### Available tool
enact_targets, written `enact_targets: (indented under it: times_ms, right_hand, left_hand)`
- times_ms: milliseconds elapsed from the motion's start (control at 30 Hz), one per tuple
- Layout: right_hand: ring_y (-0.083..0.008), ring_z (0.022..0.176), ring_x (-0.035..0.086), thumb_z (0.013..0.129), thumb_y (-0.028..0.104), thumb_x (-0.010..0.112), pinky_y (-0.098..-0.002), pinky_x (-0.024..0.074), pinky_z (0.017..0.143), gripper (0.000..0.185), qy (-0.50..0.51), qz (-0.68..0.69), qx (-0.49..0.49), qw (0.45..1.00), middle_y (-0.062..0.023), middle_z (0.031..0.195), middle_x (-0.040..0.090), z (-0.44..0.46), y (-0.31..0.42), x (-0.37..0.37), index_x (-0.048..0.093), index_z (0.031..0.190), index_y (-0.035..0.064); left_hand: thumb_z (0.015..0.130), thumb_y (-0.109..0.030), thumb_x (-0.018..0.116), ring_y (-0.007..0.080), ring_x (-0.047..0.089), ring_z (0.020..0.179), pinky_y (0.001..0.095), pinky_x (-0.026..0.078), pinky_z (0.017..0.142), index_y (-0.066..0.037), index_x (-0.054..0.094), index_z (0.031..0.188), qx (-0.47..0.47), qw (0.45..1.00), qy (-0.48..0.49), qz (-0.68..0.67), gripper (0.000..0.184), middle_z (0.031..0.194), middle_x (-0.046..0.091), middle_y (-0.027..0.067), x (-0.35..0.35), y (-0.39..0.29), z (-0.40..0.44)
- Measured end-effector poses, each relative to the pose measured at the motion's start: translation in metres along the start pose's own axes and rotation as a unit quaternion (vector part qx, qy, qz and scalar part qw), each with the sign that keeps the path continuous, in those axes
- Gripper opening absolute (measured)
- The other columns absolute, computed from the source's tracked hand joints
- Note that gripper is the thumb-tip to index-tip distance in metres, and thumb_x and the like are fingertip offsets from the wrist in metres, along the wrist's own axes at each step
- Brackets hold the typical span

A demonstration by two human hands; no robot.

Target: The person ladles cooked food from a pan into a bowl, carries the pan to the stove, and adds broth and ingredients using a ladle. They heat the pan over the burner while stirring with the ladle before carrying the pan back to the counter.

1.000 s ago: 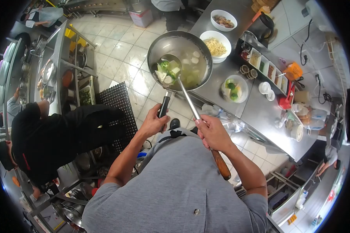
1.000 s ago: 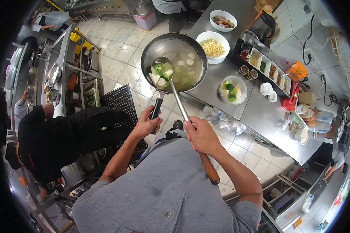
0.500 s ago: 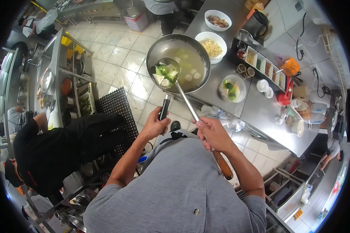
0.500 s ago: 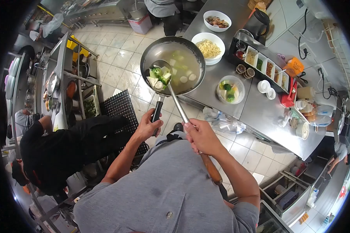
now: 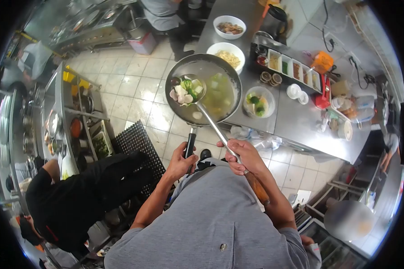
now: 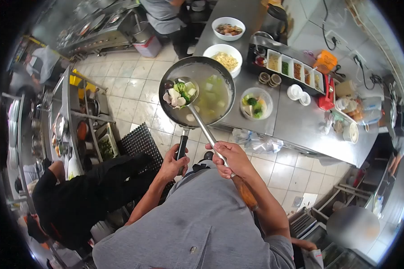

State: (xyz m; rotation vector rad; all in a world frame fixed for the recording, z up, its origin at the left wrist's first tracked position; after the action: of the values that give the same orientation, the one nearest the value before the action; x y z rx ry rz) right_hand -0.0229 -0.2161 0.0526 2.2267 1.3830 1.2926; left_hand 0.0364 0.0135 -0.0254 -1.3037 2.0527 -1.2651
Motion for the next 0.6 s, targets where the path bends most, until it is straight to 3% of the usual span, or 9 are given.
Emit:
enact_targets:
  times_ms: [500,600]
  right_hand:
    - [-0.0054,0.036,0.035,0.11,0.024,0.043,-0.0238,0.0302,0.032,0.038,-0.136,0.063,-0.132,0.98,0.0,0.065,0.044,-0.127,0.001,-0.047,0.055,0.13,-0.0056]
    - [-0.0058,0.036,0.036,0.109,0.028,0.048,-0.0244,0.0304,0.032,0.039,-0.213,0.05,-0.14,0.966,-0.0001,0.066,0.045,-0.139,-0.004,-0.063,0.056,0.128,-0.0055]
  left_hand:
    - [0.09,-0.003,0.063,0.0144,0.054,0.044,0.0285,0.043,0.04,-0.002,0.05,0.113,0.038,0.999,0.018,-0.015,0.027,0.068,0.054,0.0027,-0.013,0.001,0.026]
    - [0.089,-0.004,0.065,0.0147,0.054,0.045,0.0287,0.043,0.04,-0.002,0.05,0.112,0.044,0.999,0.015,-0.014,0.028,0.068,0.054,0.0028,-0.017,-0.003,0.028]
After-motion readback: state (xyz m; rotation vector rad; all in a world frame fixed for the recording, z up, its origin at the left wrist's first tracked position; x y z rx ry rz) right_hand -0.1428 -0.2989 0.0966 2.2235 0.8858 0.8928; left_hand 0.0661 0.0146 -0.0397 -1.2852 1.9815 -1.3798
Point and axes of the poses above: each hand's wrist, its own z-axis towards the middle knuckle, its own x-axis out of the palm, y = z × x, the point moved 3 cm from there along z, towards the middle knuckle
